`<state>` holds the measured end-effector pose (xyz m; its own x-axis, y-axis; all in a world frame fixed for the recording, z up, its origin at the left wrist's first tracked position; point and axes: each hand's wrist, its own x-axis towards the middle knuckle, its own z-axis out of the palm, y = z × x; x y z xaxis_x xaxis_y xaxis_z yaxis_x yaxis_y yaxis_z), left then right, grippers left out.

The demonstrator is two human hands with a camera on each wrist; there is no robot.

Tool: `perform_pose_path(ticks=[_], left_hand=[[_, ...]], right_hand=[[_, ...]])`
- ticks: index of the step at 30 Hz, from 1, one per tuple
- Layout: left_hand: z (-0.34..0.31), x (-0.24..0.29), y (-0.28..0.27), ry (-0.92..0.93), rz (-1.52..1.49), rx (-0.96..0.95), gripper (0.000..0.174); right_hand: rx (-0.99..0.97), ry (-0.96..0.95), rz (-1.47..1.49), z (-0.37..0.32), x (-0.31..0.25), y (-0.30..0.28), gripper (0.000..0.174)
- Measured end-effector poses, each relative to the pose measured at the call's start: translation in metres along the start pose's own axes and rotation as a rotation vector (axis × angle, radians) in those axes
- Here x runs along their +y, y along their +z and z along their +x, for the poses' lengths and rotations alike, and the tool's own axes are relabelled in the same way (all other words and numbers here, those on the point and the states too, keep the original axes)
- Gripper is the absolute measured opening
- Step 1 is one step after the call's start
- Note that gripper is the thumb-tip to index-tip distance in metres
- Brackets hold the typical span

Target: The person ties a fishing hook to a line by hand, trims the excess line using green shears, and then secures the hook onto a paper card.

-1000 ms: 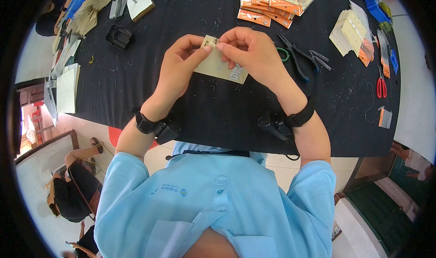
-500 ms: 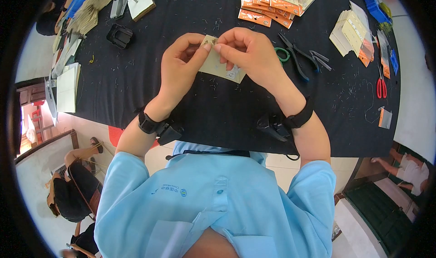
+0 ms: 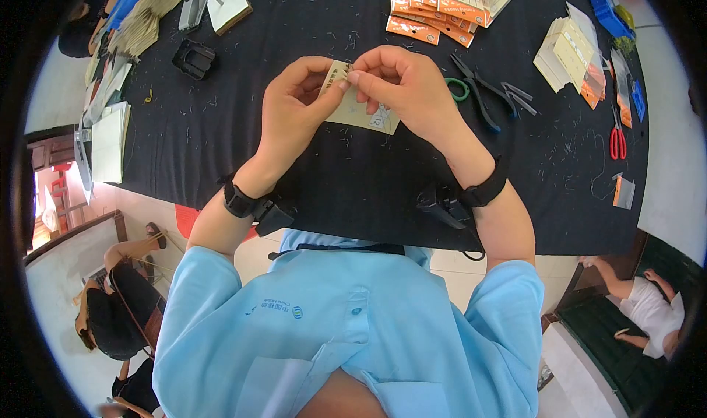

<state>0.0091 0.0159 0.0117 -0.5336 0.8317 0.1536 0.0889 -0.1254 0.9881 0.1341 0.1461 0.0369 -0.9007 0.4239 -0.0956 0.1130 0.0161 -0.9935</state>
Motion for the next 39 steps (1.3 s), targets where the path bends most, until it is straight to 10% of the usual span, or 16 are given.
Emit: perform_pose_path(ticks=[39], left_hand=[[0.000, 0.015, -0.004, 0.304, 0.448, -0.027, 0.018]], right_hand=[[-0.002, -0.145, -0.354, -0.005, -0.014, 0.000, 0.013]])
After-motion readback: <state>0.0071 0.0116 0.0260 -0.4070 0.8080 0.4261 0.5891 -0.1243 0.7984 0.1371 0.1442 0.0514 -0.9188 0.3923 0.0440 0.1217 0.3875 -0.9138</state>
